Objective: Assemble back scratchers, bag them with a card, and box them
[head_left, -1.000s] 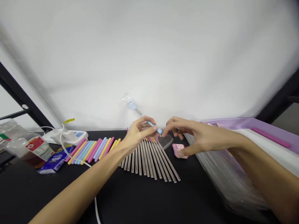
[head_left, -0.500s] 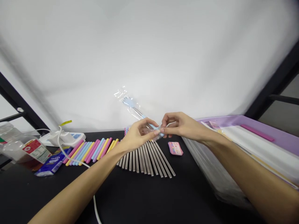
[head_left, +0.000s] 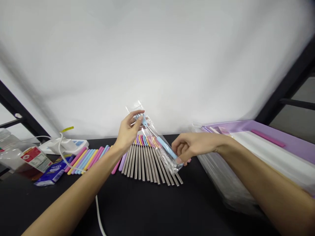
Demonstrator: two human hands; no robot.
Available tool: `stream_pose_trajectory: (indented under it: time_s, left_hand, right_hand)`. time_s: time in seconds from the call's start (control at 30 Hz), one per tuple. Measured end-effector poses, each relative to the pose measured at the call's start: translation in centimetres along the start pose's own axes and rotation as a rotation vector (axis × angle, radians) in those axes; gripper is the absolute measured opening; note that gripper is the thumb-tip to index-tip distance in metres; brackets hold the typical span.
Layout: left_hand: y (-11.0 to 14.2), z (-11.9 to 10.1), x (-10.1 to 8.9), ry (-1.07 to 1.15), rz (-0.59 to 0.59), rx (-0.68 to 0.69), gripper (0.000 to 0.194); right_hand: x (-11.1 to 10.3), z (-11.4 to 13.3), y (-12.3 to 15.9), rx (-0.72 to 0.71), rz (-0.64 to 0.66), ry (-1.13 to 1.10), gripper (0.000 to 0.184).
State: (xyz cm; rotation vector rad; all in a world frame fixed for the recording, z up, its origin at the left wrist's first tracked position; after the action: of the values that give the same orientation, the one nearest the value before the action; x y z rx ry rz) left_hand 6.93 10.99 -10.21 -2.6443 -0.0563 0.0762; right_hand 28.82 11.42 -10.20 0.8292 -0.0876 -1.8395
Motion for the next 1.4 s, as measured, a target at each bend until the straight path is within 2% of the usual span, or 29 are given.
stream_pose_trajectory:
  time_s: [0.1,0.17,0.2,0.33,0.43,0.53,0.67,0.8,0.87,0.97,1.07,1.17,1.23,1.33,1.4]
  left_hand:
    - [0.3,0.4,0.4,0.001,0.018,-0.039,0.043]
    - [0.8,0.5,1.1,0.002,0.056,-0.06,0.048]
    - [1.1,0.6,1.4,0.001,0.087,-0.073,0.049]
    - [2.2,1.2,2.9,0.018,0.263,-0.143,0.058]
    - [2.6,1.0,3.3,-0.033,0.323,-0.12,0.061]
    - [2.5,0.5,3.0,-0.114,0.284,-0.075,0.053]
    - [2.3,0.4,2.8,-0.079,0.233,-0.006,0.043]
    - [2.5,0.8,3.1,-0.137,0.14,0.095,0.021]
    - [2.6,1.1,3.3,-0.163,0.132,0.078,0.021]
    - [2.7,1.5,3.4,-0.134,0.152,-0.052,0.031]
    - [2.6,1.4,3.1,-0.11,0.158,-0.098,0.047]
    - [2.6,1.4,3.1,-0.14,0.221,-0.098,0.058]
    - [2.7,1.6,3.3,-0.148,0.283,-0.119,0.06]
    - [3.0,1.9,3.6,-0.124,0.356,-0.144,0.057]
    - [3.1,2.0,3.7,-0.119,0.37,-0.136,0.056]
  right_hand:
    - [0.6,0.0,0.2,0.048,0.107,0.122,0.036]
    - [0.9,0.0,0.3,0.072,0.135,0.127,0.041]
    - [0.9,0.2,0.2,0.064,0.107,0.089,0.044]
    - [0.3,0.6,-0.3,0.012,-0.157,-0.132,0.045]
    - [0.4,0.5,-0.7,0.026,-0.199,-0.183,0.041]
    - [0.5,0.1,-1.0,0.049,-0.191,-0.188,0.038]
    - [0.5,-0.5,-1.2,0.067,-0.167,-0.202,0.038]
    - [0.5,-0.9,-1.4,0.089,-0.174,-0.228,0.039]
    - [0.6,-0.9,-1.4,0.099,-0.164,-0.22,0.04]
    - [0.4,-0.6,-1.0,0.094,-0.14,-0.193,0.041]
    - [-0.5,-0.7,-0.1,0.092,-0.159,-0.093,0.041]
    - [-2.0,-1.5,0.9,0.155,-0.319,0.186,0.043]
    - [-2.6,-2.3,1.3,0.2,-0.411,0.4,0.051]
    - [-2.4,-3.2,0.8,0.232,-0.379,0.566,0.07]
    - [-1.9,-3.7,0.1,0.255,-0.33,0.596,0.07]
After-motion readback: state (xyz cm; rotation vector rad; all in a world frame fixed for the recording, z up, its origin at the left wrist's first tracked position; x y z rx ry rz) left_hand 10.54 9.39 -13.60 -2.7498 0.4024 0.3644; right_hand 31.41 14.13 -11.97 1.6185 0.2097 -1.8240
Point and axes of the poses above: each hand's wrist, its own y-axis away from the middle knuckle, its own x-axis out of the palm, z = x × y, the point moved 3 cm from there along -y, towards the middle knuckle, and after that the axes turned 2 degrees about z, right-handed, at the moved point
